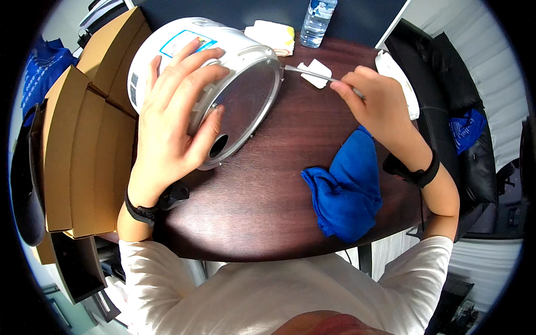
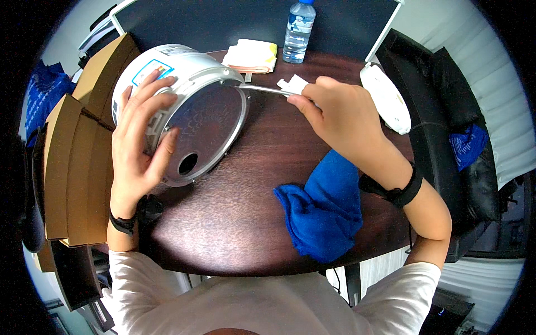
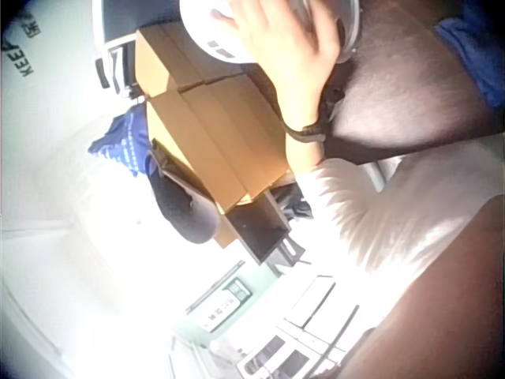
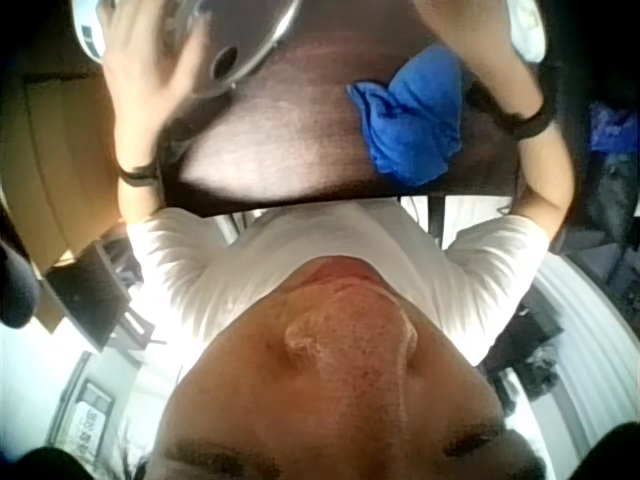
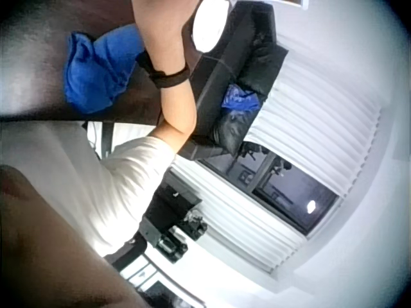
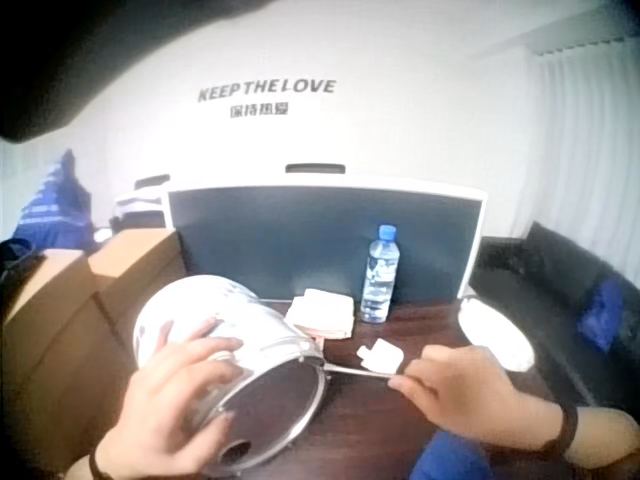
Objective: The person aligns a white plastic piece onto the rim of a round metallic appliance base and then uses a screwdriver to tighten screws around the perimeter. The person rotates the base to access different screw locations while securing the plastic piece.
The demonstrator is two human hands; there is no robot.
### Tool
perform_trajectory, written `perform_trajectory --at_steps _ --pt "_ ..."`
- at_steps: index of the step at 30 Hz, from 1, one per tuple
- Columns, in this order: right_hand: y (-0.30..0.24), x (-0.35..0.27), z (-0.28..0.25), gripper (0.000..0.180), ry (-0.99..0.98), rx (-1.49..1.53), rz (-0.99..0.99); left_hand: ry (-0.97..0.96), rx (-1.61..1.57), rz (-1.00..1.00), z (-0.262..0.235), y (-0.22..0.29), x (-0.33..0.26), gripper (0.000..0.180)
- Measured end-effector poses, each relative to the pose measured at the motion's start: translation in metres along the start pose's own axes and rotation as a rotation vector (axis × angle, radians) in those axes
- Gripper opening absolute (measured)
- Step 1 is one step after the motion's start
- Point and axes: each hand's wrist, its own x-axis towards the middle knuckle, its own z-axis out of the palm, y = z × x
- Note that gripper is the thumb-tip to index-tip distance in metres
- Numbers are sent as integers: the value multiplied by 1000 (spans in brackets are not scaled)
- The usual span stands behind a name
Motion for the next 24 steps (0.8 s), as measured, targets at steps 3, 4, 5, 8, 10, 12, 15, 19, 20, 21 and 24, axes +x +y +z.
perform_trajectory --at_steps 3,4,5,8,10,12,15,19,20,21,24 --pt "1 3 1 30 101 -31 -73 -8 6 1 -1 0 0 39" --pt "1 4 1 30 118 -40 -94 1 5 5 1 -1 0 40" --pt "0 5 1 29 134 -50 -114 11 5 8 2 -2 0 41" --pt "-1 6 1 29 125 -62 -114 7 18 11 2 -1 0 40" --pt "0 7 3 24 132 -48 -136 7 20 10 2 -1 0 40" --pt "0 7 4 22 132 -51 -143 6 22 9 2 -1 0 40" --pt "0 7 4 24 125 -74 -127 6 24 10 2 -1 1 40" --pt "-2 6 3 29 115 -70 -117 4 25 11 2 -2 0 40" --pt "-2 6 2 29 113 -68 -117 6 24 12 2 -2 0 40" --pt "-3 6 2 26 119 -65 -122 9 20 14 2 -2 0 40" --pt "-3 6 2 22 126 -56 -131 11 14 15 2 -1 1 40"
